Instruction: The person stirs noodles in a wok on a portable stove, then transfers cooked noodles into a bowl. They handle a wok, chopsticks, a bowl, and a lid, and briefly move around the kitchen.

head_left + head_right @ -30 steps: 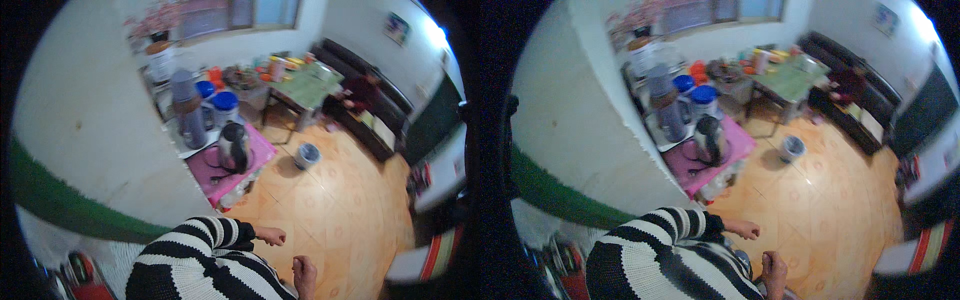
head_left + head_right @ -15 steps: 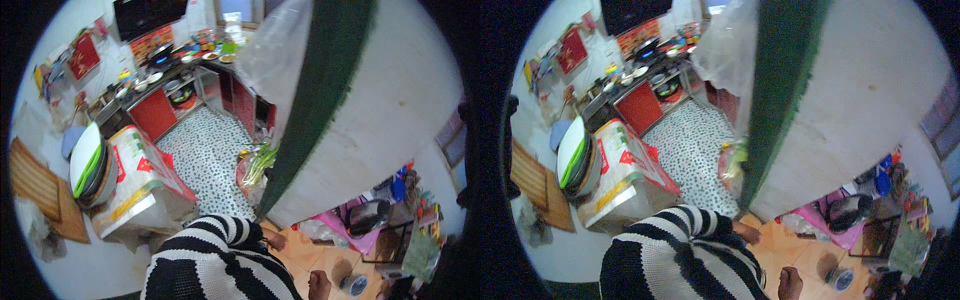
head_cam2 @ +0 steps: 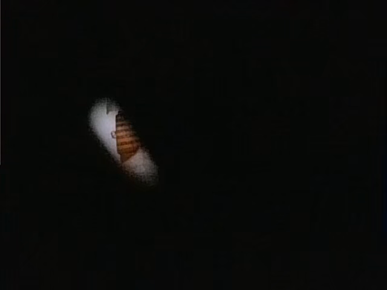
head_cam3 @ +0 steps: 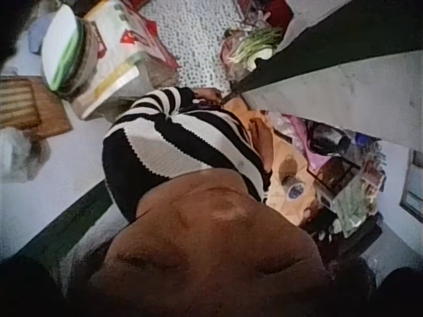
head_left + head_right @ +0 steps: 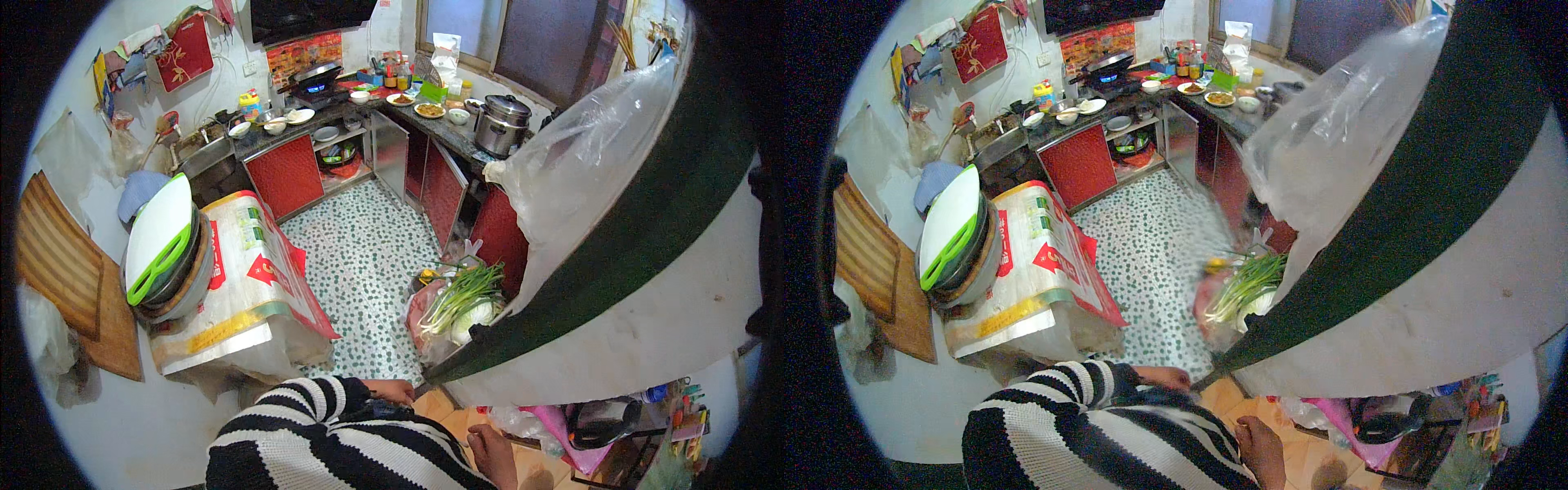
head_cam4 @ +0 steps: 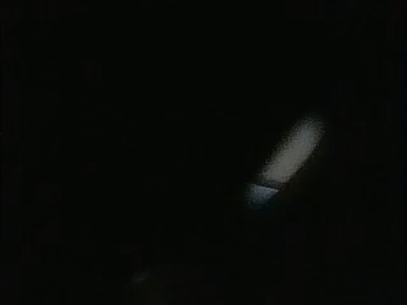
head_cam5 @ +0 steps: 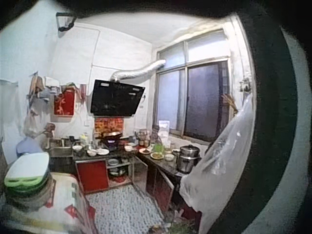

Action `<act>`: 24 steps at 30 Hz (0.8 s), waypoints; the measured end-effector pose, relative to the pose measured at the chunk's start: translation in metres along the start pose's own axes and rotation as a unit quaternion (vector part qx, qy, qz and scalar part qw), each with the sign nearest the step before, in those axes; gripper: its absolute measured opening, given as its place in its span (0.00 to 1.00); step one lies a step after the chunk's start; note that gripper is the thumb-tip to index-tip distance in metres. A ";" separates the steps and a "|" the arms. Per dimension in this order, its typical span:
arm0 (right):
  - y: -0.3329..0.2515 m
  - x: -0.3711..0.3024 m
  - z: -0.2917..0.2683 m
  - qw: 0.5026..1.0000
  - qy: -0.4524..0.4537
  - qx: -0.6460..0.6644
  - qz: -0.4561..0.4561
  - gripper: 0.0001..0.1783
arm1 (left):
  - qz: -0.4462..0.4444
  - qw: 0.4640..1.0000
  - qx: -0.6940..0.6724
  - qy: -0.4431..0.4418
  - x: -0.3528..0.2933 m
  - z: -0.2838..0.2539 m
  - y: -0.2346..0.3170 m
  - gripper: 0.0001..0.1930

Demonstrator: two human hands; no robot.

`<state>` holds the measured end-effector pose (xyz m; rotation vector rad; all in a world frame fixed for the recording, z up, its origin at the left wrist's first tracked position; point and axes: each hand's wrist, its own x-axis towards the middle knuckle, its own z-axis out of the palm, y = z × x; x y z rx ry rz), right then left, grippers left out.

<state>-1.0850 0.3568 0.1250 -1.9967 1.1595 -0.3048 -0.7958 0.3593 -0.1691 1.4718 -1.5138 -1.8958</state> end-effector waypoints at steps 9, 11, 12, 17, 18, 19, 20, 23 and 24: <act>0.014 0.004 0.009 0.997 -0.002 0.035 0.066 0.11 | -0.081 0.988 0.116 -0.066 -0.024 -0.021 0.042 0.16; 0.015 -0.001 0.007 0.996 -0.003 0.042 0.076 0.11 | -0.064 0.994 0.059 -0.073 -0.013 -0.024 0.031 0.14; 0.012 -0.004 0.006 0.996 -0.010 0.042 0.081 0.11 | -0.061 0.995 0.026 -0.078 -0.007 -0.022 0.015 0.14; 0.034 -0.010 0.006 0.993 -0.042 0.052 0.097 0.09 | -0.029 0.999 -0.028 0.013 0.006 -0.010 0.045 0.12; 0.040 -0.008 0.010 0.994 -0.053 0.039 0.090 0.09 | -0.033 0.999 -0.031 0.018 0.005 -0.010 0.052 0.13; 0.042 -0.002 0.013 0.995 -0.061 0.046 0.070 0.09 | -0.038 0.998 -0.038 0.030 0.002 -0.013 0.054 0.13; 0.044 0.004 0.018 0.995 -0.069 0.052 0.051 0.09 | -0.021 0.999 -0.026 0.033 0.006 -0.016 0.041 0.13; 0.035 0.034 0.026 0.993 -0.095 0.061 0.017 0.09 | 0.020 0.998 -0.011 0.056 0.017 -0.037 0.004 0.14; 0.027 0.046 0.028 0.993 -0.100 0.060 0.013 0.10 | 0.030 0.997 -0.018 0.065 0.015 -0.048 0.004 0.15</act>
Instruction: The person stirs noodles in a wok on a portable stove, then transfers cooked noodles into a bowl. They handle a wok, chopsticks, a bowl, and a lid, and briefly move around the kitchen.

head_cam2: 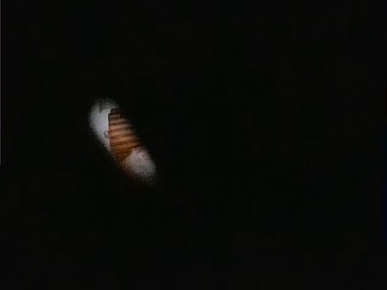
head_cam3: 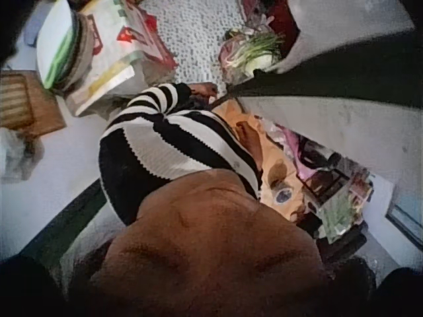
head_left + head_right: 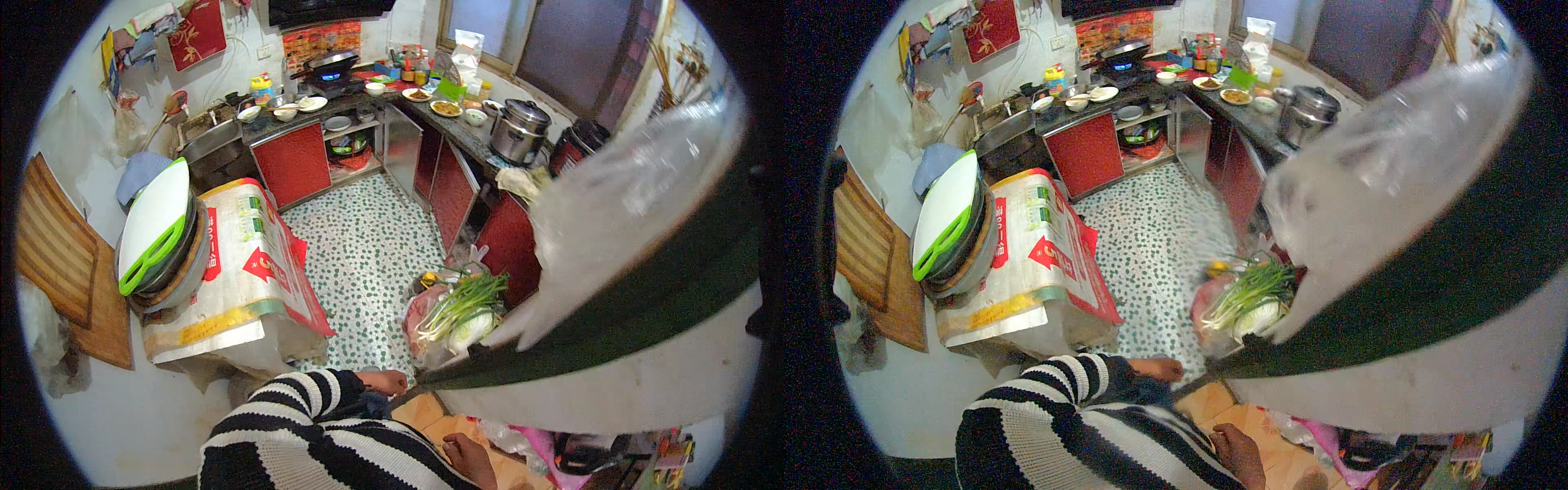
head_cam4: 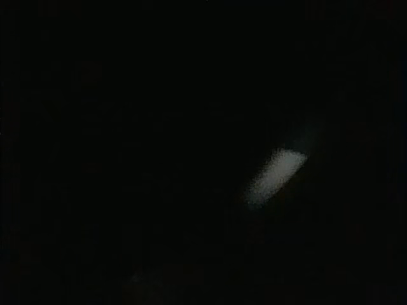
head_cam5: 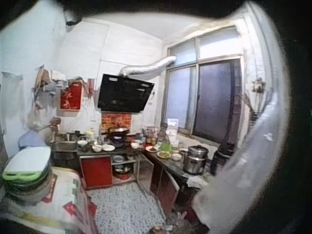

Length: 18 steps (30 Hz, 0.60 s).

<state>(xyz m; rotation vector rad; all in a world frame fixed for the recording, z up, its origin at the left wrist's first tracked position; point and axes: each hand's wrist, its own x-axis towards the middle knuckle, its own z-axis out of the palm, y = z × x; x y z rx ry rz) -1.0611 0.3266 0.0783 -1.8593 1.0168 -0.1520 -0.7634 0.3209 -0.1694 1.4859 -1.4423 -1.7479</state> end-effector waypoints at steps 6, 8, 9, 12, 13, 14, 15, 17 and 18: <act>-0.041 0.119 0.010 0.995 -0.068 -0.066 0.001 0.12 | -0.031 0.995 -0.066 0.061 0.008 -0.096 -0.034 0.09; -0.069 0.168 0.019 0.997 -0.058 -0.060 -0.003 0.12 | 0.014 0.994 -0.046 0.099 0.001 -0.141 -0.025 0.07; -0.079 0.191 0.025 0.996 -0.073 -0.054 0.000 0.13 | 0.006 0.995 -0.030 0.092 -0.019 -0.166 -0.005 0.09; -0.123 0.279 0.050 0.991 -0.100 -0.054 -0.072 0.14 | -0.030 0.985 -0.057 0.160 -0.040 -0.239 -0.005 0.12; -0.141 0.307 0.055 0.984 -0.117 -0.062 -0.123 0.14 | -0.089 0.978 -0.105 0.156 -0.057 -0.268 0.005 0.14; -0.162 0.332 0.060 0.977 -0.133 -0.080 -0.149 0.14 | -0.090 0.969 -0.121 0.194 -0.067 -0.289 -0.002 0.14; -0.180 0.358 0.065 0.968 -0.149 -0.099 -0.173 0.14 | -0.090 0.959 -0.139 0.231 -0.070 -0.306 -0.013 0.14; -0.207 0.408 0.073 0.951 -0.180 -0.127 -0.215 0.13 | -0.092 0.939 -0.163 0.289 -0.082 -0.339 -0.015 0.15; -0.219 0.430 0.077 0.946 -0.189 -0.139 -0.225 0.13 | -0.080 0.928 -0.205 0.299 -0.087 -0.351 -0.014 0.15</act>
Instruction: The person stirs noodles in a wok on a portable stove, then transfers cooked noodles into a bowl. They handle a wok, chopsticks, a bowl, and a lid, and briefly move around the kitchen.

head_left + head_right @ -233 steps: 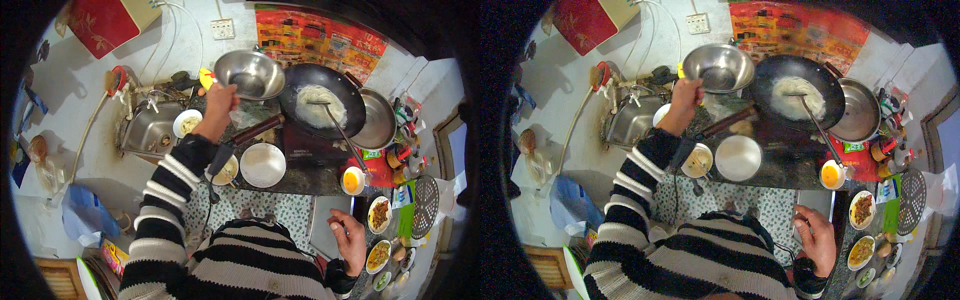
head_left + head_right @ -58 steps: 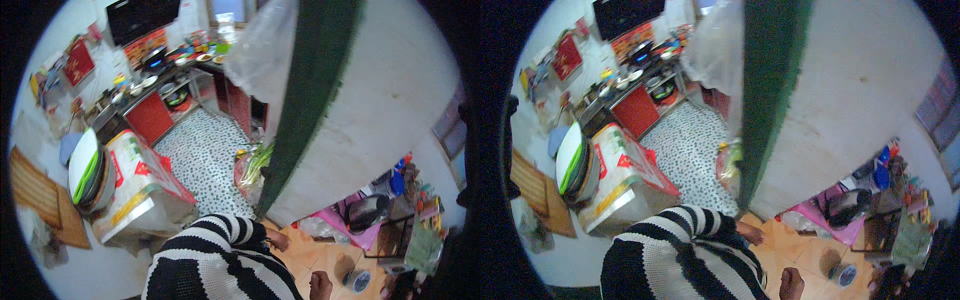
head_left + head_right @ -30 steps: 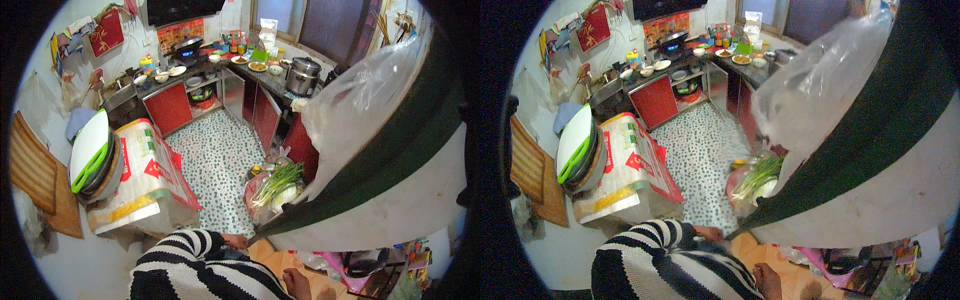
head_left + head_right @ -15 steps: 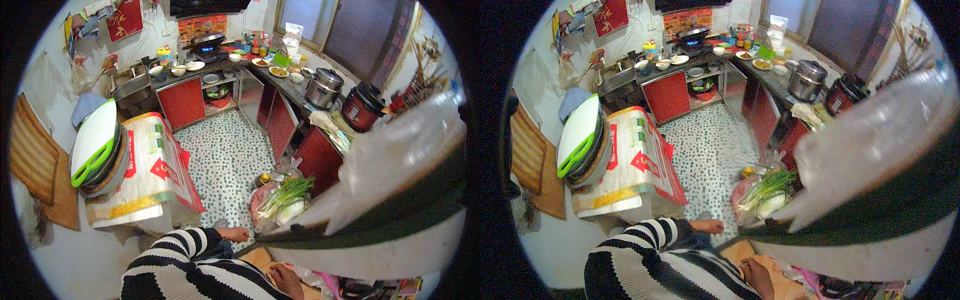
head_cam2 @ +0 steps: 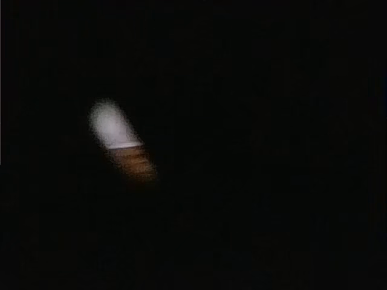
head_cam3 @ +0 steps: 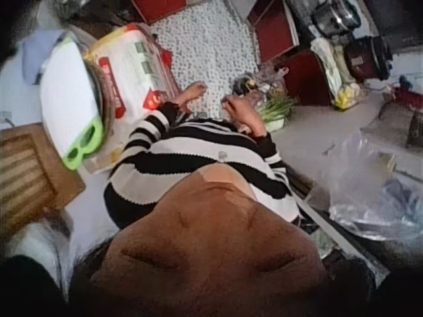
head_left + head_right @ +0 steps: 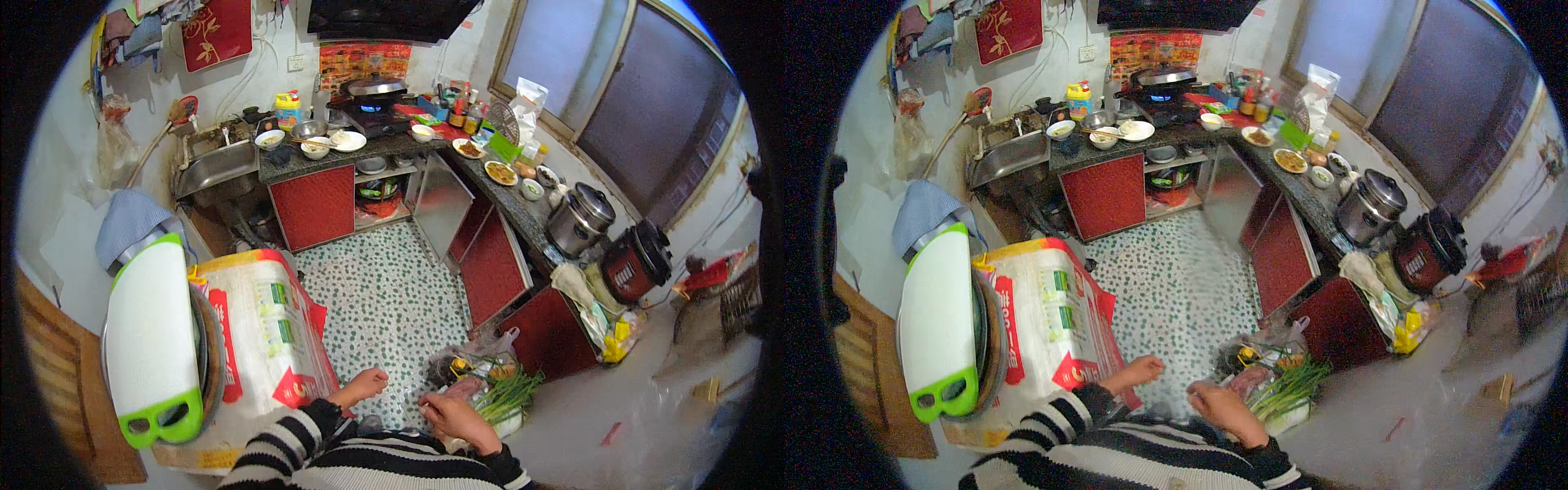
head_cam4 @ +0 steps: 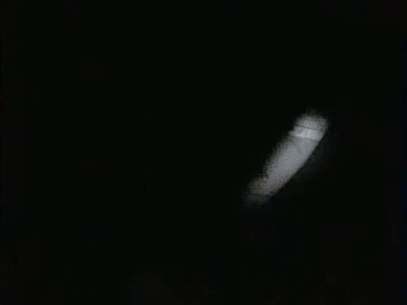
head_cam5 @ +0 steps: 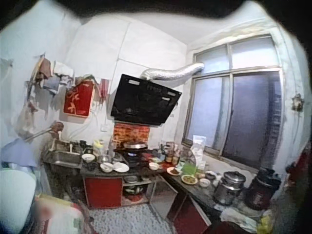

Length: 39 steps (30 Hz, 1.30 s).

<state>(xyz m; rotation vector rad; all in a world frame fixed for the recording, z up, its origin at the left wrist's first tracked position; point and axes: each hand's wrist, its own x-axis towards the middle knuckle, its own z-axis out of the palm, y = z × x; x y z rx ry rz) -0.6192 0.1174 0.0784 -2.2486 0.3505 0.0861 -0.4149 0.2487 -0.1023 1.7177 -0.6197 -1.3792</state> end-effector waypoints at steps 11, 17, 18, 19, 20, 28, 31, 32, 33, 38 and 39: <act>0.042 0.285 -0.101 0.991 -0.048 -0.105 -0.074 0.14 | -0.011 0.944 -0.295 0.146 0.045 -0.104 0.014 0.14; 0.099 0.453 -0.175 0.989 -0.002 -0.118 -0.086 0.12 | -0.105 0.933 -0.222 0.264 0.081 -0.150 -0.036 0.13; 0.098 0.476 -0.190 0.990 0.011 -0.113 -0.085 0.12 | -0.150 0.934 -0.187 0.265 0.090 -0.154 -0.064 0.13; 0.103 0.500 -0.204 0.990 0.021 -0.097 -0.097 0.11 | -0.192 0.938 -0.129 0.257 0.101 -0.156 -0.091 0.13; 0.111 0.521 -0.216 0.991 0.029 -0.082 -0.104 0.11 | -0.225 0.940 -0.080 0.243 0.111 -0.156 -0.107 0.12; 0.186 0.732 -0.278 0.992 -0.020 0.117 0.049 0.14 | -0.144 0.859 -0.364 0.330 0.175 -0.199 -0.061 0.10; 0.228 0.806 -0.289 0.991 0.012 0.107 0.076 0.15 | -0.140 0.837 -0.353 0.393 0.200 -0.257 0.014 0.10; 0.234 0.828 -0.290 0.986 0.009 0.139 0.095 0.16 | -0.133 0.826 -0.404 0.369 0.198 -0.270 0.006 0.10; 0.234 0.850 -0.296 0.980 0.011 0.166 0.105 0.17 | -0.115 0.813 -0.454 0.346 0.211 -0.296 -0.007 0.11; 0.231 0.929 -0.325 0.954 0.088 0.256 0.132 0.19 | -0.017 0.843 -0.403 0.356 0.267 -0.373 0.012 0.13; 0.246 0.945 -0.333 0.949 0.103 0.273 0.119 0.19 | -0.077 0.850 -0.334 0.401 0.275 -0.386 0.050 0.14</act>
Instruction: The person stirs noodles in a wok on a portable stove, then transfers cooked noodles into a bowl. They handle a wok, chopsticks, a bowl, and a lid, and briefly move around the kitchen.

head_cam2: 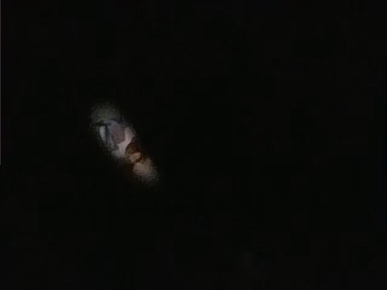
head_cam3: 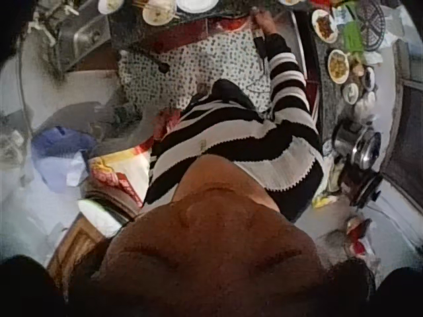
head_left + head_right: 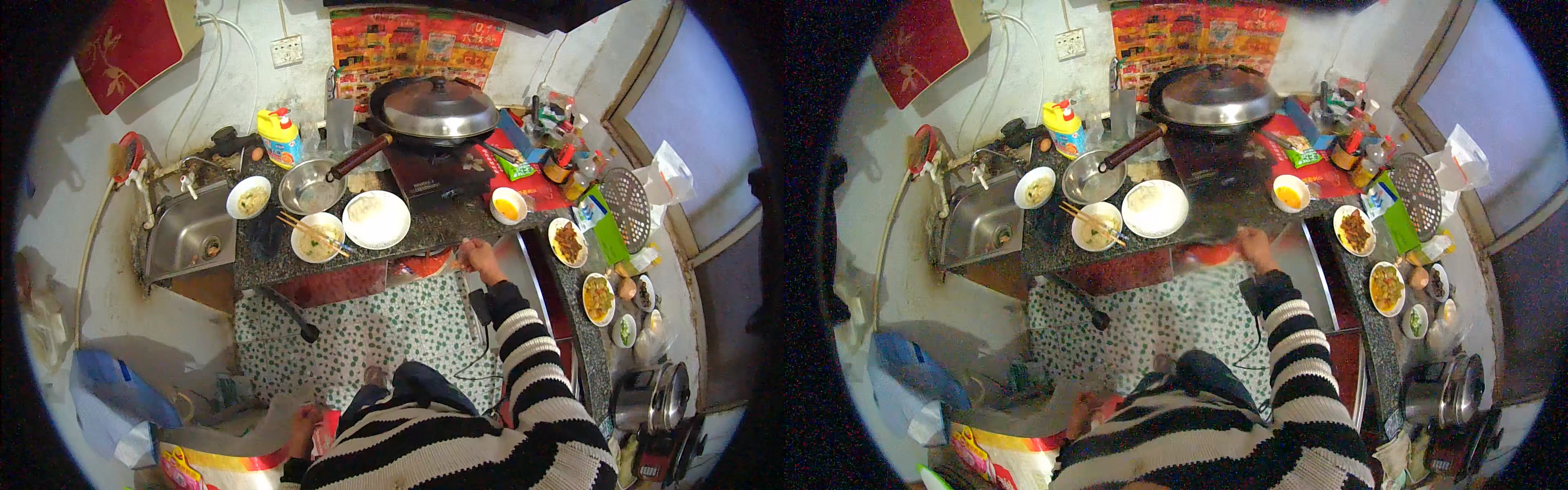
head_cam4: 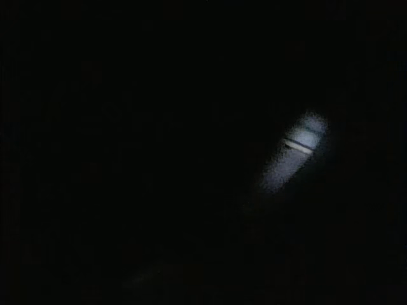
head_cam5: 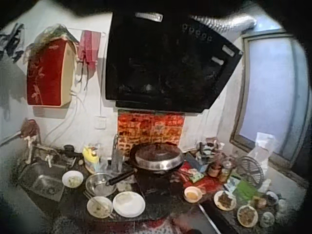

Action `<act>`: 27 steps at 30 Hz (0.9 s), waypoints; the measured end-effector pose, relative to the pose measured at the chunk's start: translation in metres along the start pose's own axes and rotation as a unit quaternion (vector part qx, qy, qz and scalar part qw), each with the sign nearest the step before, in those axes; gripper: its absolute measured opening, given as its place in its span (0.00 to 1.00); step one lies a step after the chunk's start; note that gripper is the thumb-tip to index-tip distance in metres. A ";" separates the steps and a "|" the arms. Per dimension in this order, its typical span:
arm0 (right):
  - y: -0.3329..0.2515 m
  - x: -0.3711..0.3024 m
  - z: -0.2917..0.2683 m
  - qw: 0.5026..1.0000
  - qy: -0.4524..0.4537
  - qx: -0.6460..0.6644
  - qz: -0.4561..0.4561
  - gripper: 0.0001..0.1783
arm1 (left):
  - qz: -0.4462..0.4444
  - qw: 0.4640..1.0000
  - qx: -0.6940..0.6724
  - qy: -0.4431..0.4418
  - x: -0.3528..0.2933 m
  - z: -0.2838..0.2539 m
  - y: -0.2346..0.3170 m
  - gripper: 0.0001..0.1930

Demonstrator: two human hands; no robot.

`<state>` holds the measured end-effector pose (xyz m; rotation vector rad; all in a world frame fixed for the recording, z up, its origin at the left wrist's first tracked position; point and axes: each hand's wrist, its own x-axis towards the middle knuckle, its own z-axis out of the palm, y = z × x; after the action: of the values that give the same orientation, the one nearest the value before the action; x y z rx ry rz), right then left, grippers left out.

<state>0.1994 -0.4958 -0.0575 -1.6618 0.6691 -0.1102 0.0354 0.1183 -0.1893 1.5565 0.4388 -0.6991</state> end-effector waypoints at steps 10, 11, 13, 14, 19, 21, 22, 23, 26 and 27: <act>-0.012 0.142 0.014 0.998 -0.004 0.030 0.046 0.26 | -0.044 0.974 -0.178 0.133 -0.022 0.054 0.063 0.13; -0.006 0.152 0.014 1.000 -0.001 -0.024 0.018 0.26 | -0.060 0.954 -0.276 0.096 -0.026 0.047 0.037 0.13; 0.018 0.170 0.004 0.998 -0.013 0.050 -0.022 0.25 | -0.082 0.938 -0.319 0.105 -0.031 0.067 0.040 0.13; 0.019 0.170 0.003 1.000 -0.006 0.025 -0.014 0.25 | -0.096 0.946 -0.266 0.156 -0.049 0.107 0.079 0.13; -0.012 0.162 0.000 0.999 -0.017 -0.026 0.028 0.22 | -0.164 0.948 -0.148 0.229 -0.071 0.180 0.120 0.12; -0.010 0.168 -0.001 0.999 -0.032 -0.022 0.027 0.22 | -0.144 0.952 -0.170 0.209 -0.070 0.189 0.118 0.12; -0.009 0.168 -0.002 0.998 -0.038 -0.033 0.025 0.22 | -0.142 0.949 -0.182 0.214 -0.068 0.193 0.117 0.11; -0.009 0.168 -0.002 0.998 -0.043 -0.045 0.022 0.22 | -0.140 0.946 -0.195 0.217 -0.065 0.197 0.113 0.11; -0.005 0.171 -0.007 0.995 -0.064 -0.073 -0.001 0.22 | -0.096 0.955 -0.142 0.243 -0.053 0.203 0.095 0.14; -0.010 0.168 -0.007 0.995 -0.059 -0.084 -0.004 0.22 | -0.091 0.952 -0.136 0.258 -0.053 0.207 0.095 0.15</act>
<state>0.3391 -0.5823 -0.0961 -1.8169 0.5955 0.0390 0.0222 -0.0896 -0.0836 1.4346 1.0367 -0.3387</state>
